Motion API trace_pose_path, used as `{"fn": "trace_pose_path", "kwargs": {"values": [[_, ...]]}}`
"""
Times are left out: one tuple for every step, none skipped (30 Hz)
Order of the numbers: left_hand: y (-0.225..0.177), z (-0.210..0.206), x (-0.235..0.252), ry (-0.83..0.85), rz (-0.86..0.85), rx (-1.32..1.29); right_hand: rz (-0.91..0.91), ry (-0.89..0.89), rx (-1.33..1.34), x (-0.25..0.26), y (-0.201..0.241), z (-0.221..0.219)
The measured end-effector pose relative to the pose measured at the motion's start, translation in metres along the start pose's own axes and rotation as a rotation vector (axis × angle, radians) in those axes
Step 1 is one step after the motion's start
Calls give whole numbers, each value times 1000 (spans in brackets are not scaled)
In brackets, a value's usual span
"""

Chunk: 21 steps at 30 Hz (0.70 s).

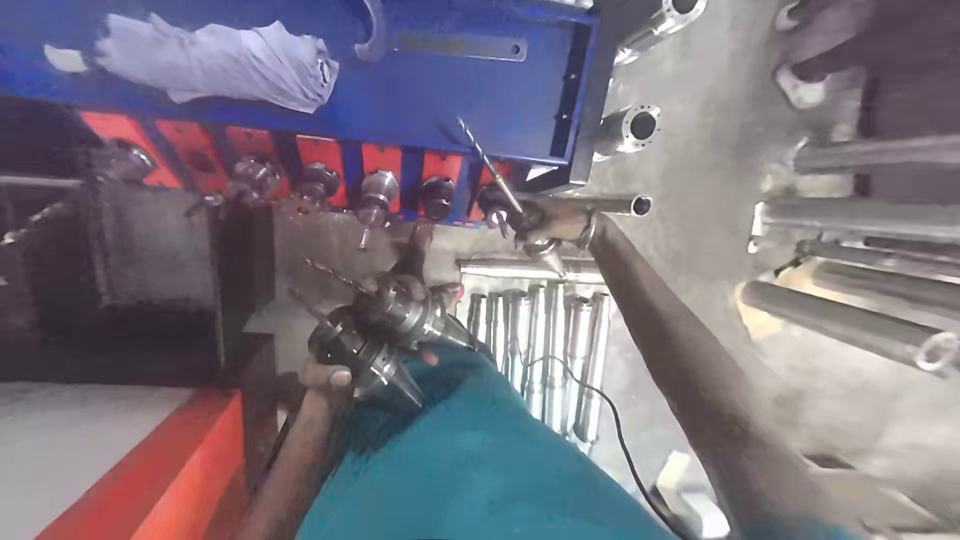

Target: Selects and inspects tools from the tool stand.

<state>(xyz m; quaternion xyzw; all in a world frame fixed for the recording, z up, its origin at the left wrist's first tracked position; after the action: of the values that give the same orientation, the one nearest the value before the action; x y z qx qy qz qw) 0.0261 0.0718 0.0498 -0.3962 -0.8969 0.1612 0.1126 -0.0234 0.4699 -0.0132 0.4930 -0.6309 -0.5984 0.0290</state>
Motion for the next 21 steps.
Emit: {"fn": "trace_pose_path", "kwargs": {"values": [[2,2,-2,-11,6,4,-2,5,8,1,-3,2],[3,2,-2,-31,4,13,-25,-6,13,1,-6,5],[3,2,-1,-41,3,13,-63,-17,6,1,-8,8],[3,2,-2,-36,0,8,-88,-22,-12,2,-12,12],[4,3,-4,-44,-2,15,-92,-12,-14,3,-17,14],[4,4,-6,-55,-1,37,-66,4,-8,6,-19,14],[4,3,-5,-50,-1,51,-18,41,14,8,-20,14],[3,0,3,-13,-9,22,42,96,43,11,-20,15],[3,0,11,19,-20,-19,72,127,80,14,-19,16],[4,1,12,37,-27,-39,77,136,101,15,-17,15],[5,5,3,32,-29,-8,64,120,106,15,-15,12],[5,9,-14,3,-36,88,48,103,109,15,-14,10],[1,2,-21,-78,-36,219,36,94,108,14,-15,9],[-7,-18,-12,-212,-24,346,31,95,101,15,-14,11],[-18,-50,8,-408,14,446,20,101,108,14,-13,11],[-25,-69,24,-500,24,479,13,101,115,14,-12,10],[-27,-73,28,-482,11,473,18,98,115,15,-11,10],[-25,-71,26,-455,4,481,7,88,120,15,-9,8],[-20,-62,16,-384,-11,482,9,87,123,15,-7,5],[-14,-52,3,-346,-15,486,2,62,124,14,-4,2],[-9,-40,-7,-296,-8,447,-5,57,130,14,-2,1]]}}
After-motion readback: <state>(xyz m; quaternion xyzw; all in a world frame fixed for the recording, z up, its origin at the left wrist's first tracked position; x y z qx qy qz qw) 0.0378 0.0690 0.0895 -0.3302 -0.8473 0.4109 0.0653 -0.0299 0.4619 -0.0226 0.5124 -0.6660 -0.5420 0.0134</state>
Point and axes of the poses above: each hand's wrist, its own x-axis towards the middle knuckle, its own z-axis out of the back of the hand, y = z × x, the point moved 1 cm from there along x, towards the middle knuckle, and after that the axes turned 14 degrees about y, right-handed, at the moved point
